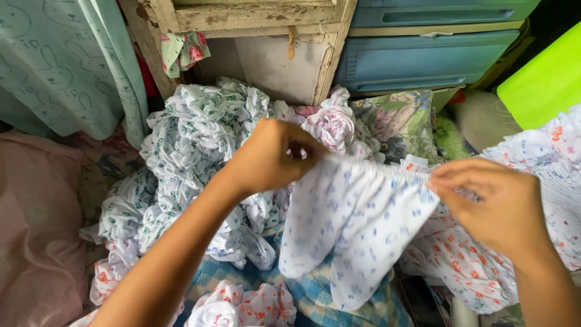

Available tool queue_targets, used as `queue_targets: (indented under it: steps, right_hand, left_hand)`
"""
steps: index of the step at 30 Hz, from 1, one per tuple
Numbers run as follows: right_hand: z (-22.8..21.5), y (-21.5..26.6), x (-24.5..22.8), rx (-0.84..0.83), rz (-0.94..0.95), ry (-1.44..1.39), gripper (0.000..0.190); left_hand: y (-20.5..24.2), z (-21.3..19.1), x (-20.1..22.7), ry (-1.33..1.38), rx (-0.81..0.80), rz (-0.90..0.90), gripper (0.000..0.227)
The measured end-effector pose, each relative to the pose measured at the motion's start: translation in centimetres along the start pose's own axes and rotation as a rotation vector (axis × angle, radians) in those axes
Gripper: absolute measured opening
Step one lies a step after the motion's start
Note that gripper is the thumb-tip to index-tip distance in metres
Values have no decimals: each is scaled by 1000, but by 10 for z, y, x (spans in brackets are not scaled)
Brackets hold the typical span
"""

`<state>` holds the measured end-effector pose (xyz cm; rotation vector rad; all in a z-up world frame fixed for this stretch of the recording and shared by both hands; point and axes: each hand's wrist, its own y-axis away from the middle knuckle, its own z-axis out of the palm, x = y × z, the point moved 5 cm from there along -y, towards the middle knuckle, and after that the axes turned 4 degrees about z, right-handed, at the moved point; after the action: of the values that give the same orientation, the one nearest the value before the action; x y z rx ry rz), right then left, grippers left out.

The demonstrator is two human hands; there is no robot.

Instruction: Picking up, inspecting, and folding baby pants from a large pile on a bed or mat.

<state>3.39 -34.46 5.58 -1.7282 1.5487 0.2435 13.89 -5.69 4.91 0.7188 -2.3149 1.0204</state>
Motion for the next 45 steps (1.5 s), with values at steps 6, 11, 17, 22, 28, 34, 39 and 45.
queue_targets:
  steps: [6, 11, 17, 22, 28, 34, 39, 45]
  right_hand:
    - [-13, -16, -20, 262, -196, 128, 20]
    - [15, 65, 15, 224, -233, 132, 21]
    - [141, 185, 142, -113, 30, 45, 23]
    - [178, 225, 184, -407, 327, 145, 34]
    - [136, 177, 95, -324, 204, -47, 18]
    - [149, 160, 72, -404, 301, -116, 20]
    - [169, 160, 68, -429, 109, -130, 2]
    - [176, 141, 58, -366, -80, -22, 12]
  left_hand:
    - [-23, 5, 12, -48, 452, 237, 16]
    - [76, 54, 20, -9, 352, 332, 12]
    - [210, 191, -73, 31, -6, -169, 16]
    - [222, 196, -84, 29, -360, -502, 40]
    - [244, 61, -132, -342, 131, -721, 44]
    - [319, -9, -177, -493, 230, -1244, 80]
    - [277, 58, -150, -673, -82, -389, 55]
    - [245, 58, -162, -496, 18, -286, 12]
